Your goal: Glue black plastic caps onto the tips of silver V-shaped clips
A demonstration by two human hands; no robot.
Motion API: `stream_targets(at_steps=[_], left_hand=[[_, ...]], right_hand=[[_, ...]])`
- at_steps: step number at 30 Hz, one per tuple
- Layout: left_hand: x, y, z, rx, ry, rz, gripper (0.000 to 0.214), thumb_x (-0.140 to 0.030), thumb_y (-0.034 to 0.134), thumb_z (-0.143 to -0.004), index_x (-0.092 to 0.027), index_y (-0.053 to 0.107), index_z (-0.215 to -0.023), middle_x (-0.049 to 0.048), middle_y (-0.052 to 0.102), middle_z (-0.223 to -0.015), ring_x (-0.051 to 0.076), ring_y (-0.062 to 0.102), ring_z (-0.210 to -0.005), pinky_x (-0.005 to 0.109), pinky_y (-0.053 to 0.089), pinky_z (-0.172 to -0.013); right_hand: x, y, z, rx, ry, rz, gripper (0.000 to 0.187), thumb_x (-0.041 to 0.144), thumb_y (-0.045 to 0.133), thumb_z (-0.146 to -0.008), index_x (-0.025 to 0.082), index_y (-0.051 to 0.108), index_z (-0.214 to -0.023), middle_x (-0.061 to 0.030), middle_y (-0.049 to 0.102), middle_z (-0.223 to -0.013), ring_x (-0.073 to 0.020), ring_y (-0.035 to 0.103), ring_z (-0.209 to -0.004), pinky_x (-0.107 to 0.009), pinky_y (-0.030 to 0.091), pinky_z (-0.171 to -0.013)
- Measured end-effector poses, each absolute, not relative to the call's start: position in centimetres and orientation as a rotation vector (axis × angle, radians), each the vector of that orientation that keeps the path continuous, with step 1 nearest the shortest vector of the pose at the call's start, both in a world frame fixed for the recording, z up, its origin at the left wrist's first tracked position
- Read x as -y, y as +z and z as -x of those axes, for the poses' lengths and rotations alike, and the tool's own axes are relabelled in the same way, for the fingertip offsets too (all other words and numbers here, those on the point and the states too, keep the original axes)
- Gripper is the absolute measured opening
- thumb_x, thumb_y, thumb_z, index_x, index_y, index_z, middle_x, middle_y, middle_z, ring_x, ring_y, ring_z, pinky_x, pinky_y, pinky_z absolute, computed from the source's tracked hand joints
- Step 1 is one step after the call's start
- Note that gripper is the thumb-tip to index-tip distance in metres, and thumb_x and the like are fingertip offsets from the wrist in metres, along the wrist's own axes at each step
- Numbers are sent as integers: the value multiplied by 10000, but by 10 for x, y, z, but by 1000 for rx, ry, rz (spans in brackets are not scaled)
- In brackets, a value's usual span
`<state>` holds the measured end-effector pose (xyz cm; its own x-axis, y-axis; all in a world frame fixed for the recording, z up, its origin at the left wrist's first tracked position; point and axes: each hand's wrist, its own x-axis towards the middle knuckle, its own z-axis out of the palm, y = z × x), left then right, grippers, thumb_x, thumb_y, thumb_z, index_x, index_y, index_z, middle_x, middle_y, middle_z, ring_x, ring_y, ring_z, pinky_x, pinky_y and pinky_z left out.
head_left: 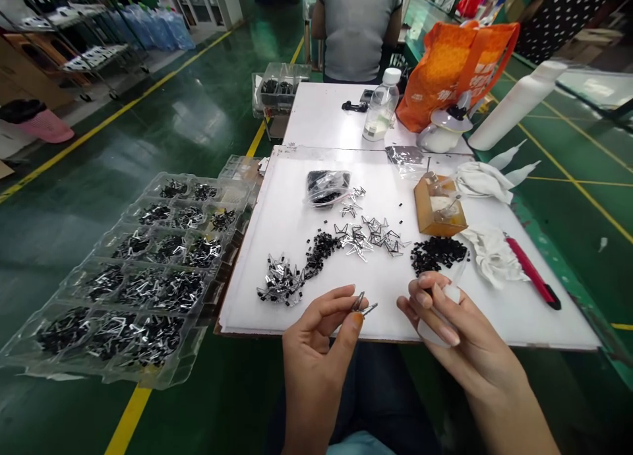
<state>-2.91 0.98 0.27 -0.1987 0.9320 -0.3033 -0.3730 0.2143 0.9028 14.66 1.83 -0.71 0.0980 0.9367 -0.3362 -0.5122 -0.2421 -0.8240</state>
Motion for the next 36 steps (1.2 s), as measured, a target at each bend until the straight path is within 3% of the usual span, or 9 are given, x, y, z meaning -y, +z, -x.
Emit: stream_targets(at_steps=[10,16,19,22,27,32,36], left_hand=[[-10,-6,34,-1188,1262,-719,111,-195,790,-917,-248,886,-904,78,815,-1189,217,840,-966,242,665,-881],[-10,-3,26,-1171,1244,-721,117,-171,825,-882,-268,890,-888,48,830,-1157,190,835,-974,201,646,-891],[-9,-1,23,-1152,1231,-701,124,-158,832,-873,-267,889,-877,39,834,-1147,173,838,-930,184,644,-865],[-7,1,20,-1134,1217,-682,136,-140,829,-869,-262,887,-865,34,832,-1136,168,837,-904,184,646,-854],[-4,1,16,-1097,1204,-682,129,-138,827,-868,-253,884,-871,36,820,-1115,178,837,-867,221,660,-845],[-4,-1,11,-1093,1179,-711,124,-165,827,-877,-272,889,-889,40,814,-1115,219,814,-1022,241,653,-884],[-4,0,10,-1085,1157,-718,114,-179,822,-887,-272,886,-898,43,811,-1121,236,809,-1048,255,654,-886]], right_hand=[[-2,-11,-148,491,1379,1166,256,407,942,-745,268,815,-919,40,643,-713,-16,237,-431,-271,600,-685],[4,-10,-142,565,1273,1209,224,453,921,-778,309,824,-919,75,390,-439,-113,478,-479,-310,586,-670],[7,-9,-139,569,1193,1240,254,462,943,-745,300,825,-901,55,488,-489,-85,448,-436,-264,487,-511],[10,-9,-138,552,1133,1264,277,451,959,-719,297,815,-898,18,652,-627,-42,396,-394,-258,454,-476],[13,-12,-139,554,1137,1235,259,426,968,-713,318,768,-837,71,478,-458,-84,426,-408,-254,464,-487],[13,-15,-138,497,1163,1219,278,396,980,-689,297,749,-807,16,690,-708,-59,439,-423,-265,508,-499],[13,-17,-139,468,1203,1241,296,401,973,-686,283,747,-838,-6,679,-696,-109,515,-504,-277,540,-528]])
